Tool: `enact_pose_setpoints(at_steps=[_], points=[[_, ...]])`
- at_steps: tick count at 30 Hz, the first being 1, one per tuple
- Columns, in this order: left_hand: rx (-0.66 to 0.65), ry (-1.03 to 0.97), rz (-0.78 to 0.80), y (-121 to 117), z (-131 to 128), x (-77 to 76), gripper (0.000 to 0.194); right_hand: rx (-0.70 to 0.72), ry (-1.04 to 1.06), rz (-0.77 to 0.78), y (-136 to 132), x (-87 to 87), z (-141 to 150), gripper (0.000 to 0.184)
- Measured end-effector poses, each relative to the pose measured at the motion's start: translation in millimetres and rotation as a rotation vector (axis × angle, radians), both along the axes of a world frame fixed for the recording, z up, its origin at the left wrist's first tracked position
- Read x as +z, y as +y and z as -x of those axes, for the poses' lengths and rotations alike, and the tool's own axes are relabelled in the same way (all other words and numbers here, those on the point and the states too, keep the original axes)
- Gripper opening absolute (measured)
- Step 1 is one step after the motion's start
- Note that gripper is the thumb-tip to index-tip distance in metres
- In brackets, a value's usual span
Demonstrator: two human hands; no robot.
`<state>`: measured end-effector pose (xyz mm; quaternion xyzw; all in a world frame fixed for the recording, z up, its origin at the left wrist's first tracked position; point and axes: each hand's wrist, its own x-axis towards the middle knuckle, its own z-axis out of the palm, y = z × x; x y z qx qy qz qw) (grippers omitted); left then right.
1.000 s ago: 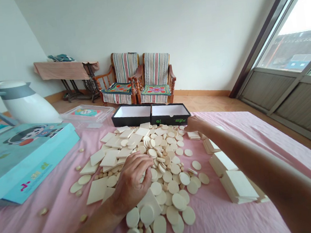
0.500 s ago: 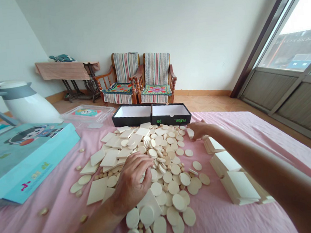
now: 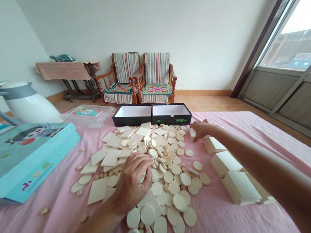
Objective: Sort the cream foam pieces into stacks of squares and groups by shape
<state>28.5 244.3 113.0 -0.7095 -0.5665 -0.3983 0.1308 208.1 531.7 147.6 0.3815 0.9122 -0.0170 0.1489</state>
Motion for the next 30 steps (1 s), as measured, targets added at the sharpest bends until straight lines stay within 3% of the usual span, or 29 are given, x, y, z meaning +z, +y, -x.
enact_pose_setpoints(at_steps=[3, 6, 9, 16, 22, 27, 30], points=[[-0.003, 0.003, -0.006, 0.8, -0.7, -0.1, 0.022, 0.074, 0.104, -0.021, -9.4, 4.6, 14.0, 0.062], [-0.001, 0.008, -0.001, 0.3, -1.3, 0.2, 0.022, 0.143, 0.2, -0.008, -25.7, 6.6, 41.2, 0.047], [0.001, 0.007, 0.009, -1.2, -1.2, 0.4, 0.021, 0.119, 0.243, -0.013, -43.6, 3.8, 71.6, 0.036], [0.006, -0.009, 0.004, -2.3, -0.7, 1.1, 0.022, -0.034, 0.252, -0.06, -60.4, 0.6, 111.3, 0.054], [0.006, -0.001, 0.005, -2.4, -1.2, 2.5, 0.022, -0.026, 0.182, -0.045, -68.3, 6.6, 119.8, 0.056], [0.011, 0.008, -0.001, -1.8, -1.2, 3.2, 0.022, 0.119, 0.17, -0.124, -80.9, 16.9, 111.5, 0.059], [0.006, 0.011, -0.007, -1.3, -0.6, 2.0, 0.022, 0.18, 0.161, -0.185, -75.4, 29.5, 94.9, 0.056]])
